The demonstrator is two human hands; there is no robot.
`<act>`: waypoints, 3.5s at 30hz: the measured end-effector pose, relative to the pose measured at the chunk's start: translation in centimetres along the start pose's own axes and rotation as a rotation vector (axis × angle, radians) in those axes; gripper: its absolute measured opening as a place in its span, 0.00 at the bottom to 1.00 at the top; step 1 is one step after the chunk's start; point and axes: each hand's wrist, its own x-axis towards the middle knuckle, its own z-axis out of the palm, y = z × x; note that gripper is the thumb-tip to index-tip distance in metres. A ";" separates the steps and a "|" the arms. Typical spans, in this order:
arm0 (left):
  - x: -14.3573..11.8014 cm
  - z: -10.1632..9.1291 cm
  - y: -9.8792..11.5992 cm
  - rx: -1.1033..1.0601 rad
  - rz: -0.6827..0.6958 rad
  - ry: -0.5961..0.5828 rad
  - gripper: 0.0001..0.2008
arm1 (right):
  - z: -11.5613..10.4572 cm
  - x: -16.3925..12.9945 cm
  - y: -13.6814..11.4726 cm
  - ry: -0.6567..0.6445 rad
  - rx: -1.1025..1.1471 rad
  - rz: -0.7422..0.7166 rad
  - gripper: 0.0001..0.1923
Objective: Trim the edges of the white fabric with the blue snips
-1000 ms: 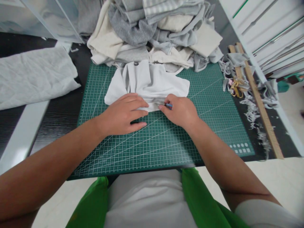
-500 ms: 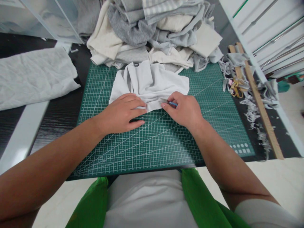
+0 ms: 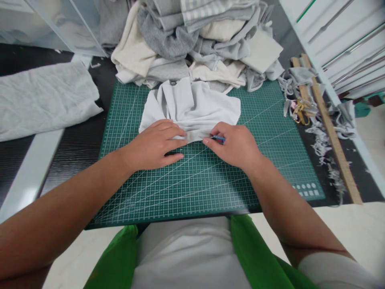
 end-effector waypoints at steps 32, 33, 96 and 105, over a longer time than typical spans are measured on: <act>-0.1 0.4 0.1 -0.073 -0.019 -0.054 0.18 | 0.2 -0.5 -1.1 -0.161 -0.049 -0.077 0.14; -0.1 0.4 0.1 -0.070 -0.019 -0.054 0.18 | 0.3 -0.5 -1.1 -0.157 -0.050 -0.073 0.13; 0.0 0.3 0.1 -0.083 -0.043 -0.079 0.18 | 0.5 -0.1 -0.7 -0.101 -0.016 -0.001 0.15; -0.1 0.4 0.0 -0.072 -0.033 -0.085 0.20 | 1.0 -0.1 -1.0 -0.113 -0.076 -0.040 0.17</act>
